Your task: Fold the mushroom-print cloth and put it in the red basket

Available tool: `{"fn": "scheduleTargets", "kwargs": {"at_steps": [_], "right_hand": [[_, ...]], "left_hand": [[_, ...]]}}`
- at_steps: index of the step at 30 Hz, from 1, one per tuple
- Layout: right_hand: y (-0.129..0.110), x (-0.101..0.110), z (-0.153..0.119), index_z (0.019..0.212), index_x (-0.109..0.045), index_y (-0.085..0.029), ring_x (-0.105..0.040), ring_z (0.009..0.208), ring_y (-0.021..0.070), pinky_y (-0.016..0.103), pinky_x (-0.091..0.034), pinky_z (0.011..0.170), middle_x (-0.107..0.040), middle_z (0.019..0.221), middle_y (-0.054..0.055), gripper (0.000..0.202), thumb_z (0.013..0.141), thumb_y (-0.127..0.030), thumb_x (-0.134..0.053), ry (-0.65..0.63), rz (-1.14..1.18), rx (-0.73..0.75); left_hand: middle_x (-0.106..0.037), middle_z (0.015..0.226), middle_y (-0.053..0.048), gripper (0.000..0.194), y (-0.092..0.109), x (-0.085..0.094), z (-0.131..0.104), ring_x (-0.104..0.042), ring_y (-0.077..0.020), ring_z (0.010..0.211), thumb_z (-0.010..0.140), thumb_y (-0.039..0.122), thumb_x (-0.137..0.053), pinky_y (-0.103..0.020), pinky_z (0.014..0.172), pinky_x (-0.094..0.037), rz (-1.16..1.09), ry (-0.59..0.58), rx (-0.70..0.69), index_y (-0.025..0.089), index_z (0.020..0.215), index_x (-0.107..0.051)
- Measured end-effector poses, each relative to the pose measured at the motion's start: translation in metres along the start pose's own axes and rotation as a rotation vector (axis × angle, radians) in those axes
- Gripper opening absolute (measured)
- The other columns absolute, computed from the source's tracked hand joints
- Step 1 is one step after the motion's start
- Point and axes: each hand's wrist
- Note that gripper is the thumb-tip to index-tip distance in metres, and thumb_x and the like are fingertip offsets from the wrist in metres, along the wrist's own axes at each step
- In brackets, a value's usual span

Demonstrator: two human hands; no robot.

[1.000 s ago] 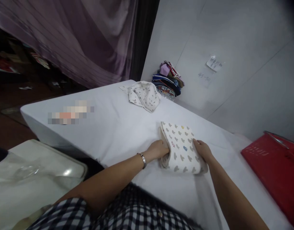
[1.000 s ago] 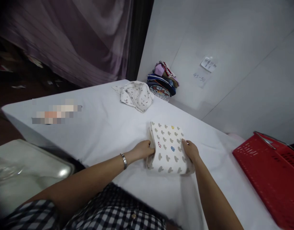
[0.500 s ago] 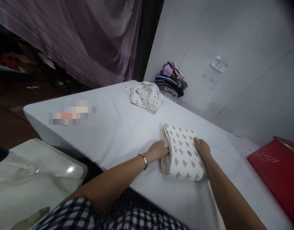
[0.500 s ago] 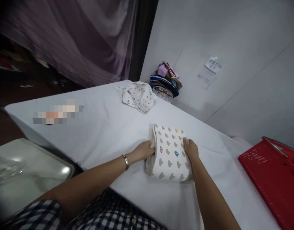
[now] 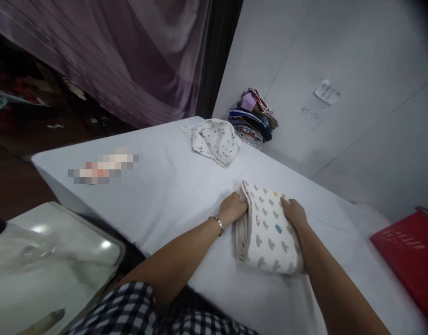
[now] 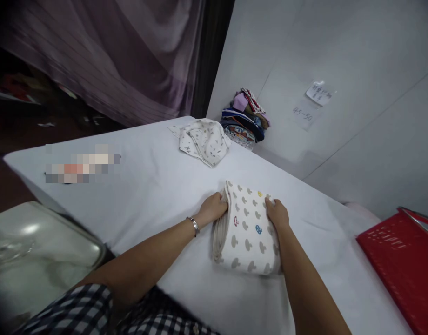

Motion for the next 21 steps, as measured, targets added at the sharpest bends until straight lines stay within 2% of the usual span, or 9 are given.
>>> {"fn": "scheduleTargets", "kwargs": {"at_steps": [3,6,11,13,17,21], "right_hand": [[0.001,-0.005,-0.005,0.124,-0.052,-0.01,-0.054,0.109,0.0289,0.035,-0.04,0.09,-0.059,0.116,0.019,0.064,0.085,-0.057,-0.035,0.022,0.005,-0.014],[0.003,-0.005,-0.004,0.124,-0.052,-0.011,-0.055,0.107,0.0276,0.034,-0.041,0.089,-0.06,0.114,0.018,0.064,0.085,-0.059,-0.035,0.024,0.01,-0.012],[0.0,0.003,0.008,0.128,-0.049,-0.012,-0.055,0.109,0.0277,0.035,-0.04,0.091,-0.058,0.119,0.018,0.069,0.084,-0.063,-0.034,0.008,0.011,0.014],[-0.003,0.004,0.013,0.13,-0.047,-0.012,-0.054,0.111,0.0284,0.036,-0.04,0.092,-0.056,0.121,0.018,0.07,0.084,-0.063,-0.033,-0.001,0.007,0.02],[-0.009,0.001,0.014,0.131,-0.046,-0.012,-0.052,0.114,0.03,0.039,-0.039,0.093,-0.055,0.123,0.018,0.071,0.084,-0.063,-0.033,-0.021,-0.008,0.028],[-0.009,-0.003,0.009,0.133,-0.044,-0.013,-0.05,0.115,0.0298,0.04,-0.038,0.094,-0.054,0.125,0.018,0.069,0.085,-0.061,-0.032,-0.02,-0.018,0.029]], "left_hand": [[-0.065,0.101,-0.009,0.029,-0.007,-0.002,0.0,-0.06,-0.0241,0.089,0.076,0.038,-0.047,-0.029,0.063,-0.041,-0.051,0.031,-0.003,0.02,0.097,-0.053],[-0.066,0.098,-0.009,0.03,-0.008,-0.001,0.001,-0.06,-0.0232,0.086,0.075,0.041,-0.048,-0.028,0.061,-0.039,-0.066,0.014,-0.012,0.019,0.096,-0.053],[-0.065,0.104,-0.014,0.058,-0.001,0.007,0.009,-0.061,-0.028,0.089,0.07,0.063,-0.047,-0.028,0.059,-0.039,-0.014,-0.065,-0.062,0.016,0.102,-0.055],[-0.066,0.1,-0.014,0.059,0.0,0.008,0.015,-0.062,-0.0283,0.087,0.068,0.067,-0.048,-0.028,0.059,-0.039,0.005,-0.087,-0.079,0.015,0.096,-0.059],[-0.068,0.09,-0.013,0.036,-0.003,0.007,0.023,-0.063,-0.0257,0.082,0.075,0.05,-0.048,-0.028,0.058,-0.039,0.025,-0.037,-0.093,0.016,0.078,-0.062],[-0.067,0.081,-0.006,0.024,-0.007,0.004,0.022,-0.06,-0.0195,0.074,0.077,0.039,-0.047,-0.026,0.058,-0.038,-0.023,0.005,-0.147,0.018,0.074,-0.06]]}}
Point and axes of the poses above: each hand's wrist, its own z-axis towards the middle knuckle, its own x-axis out of the back of the hand, y = z × x
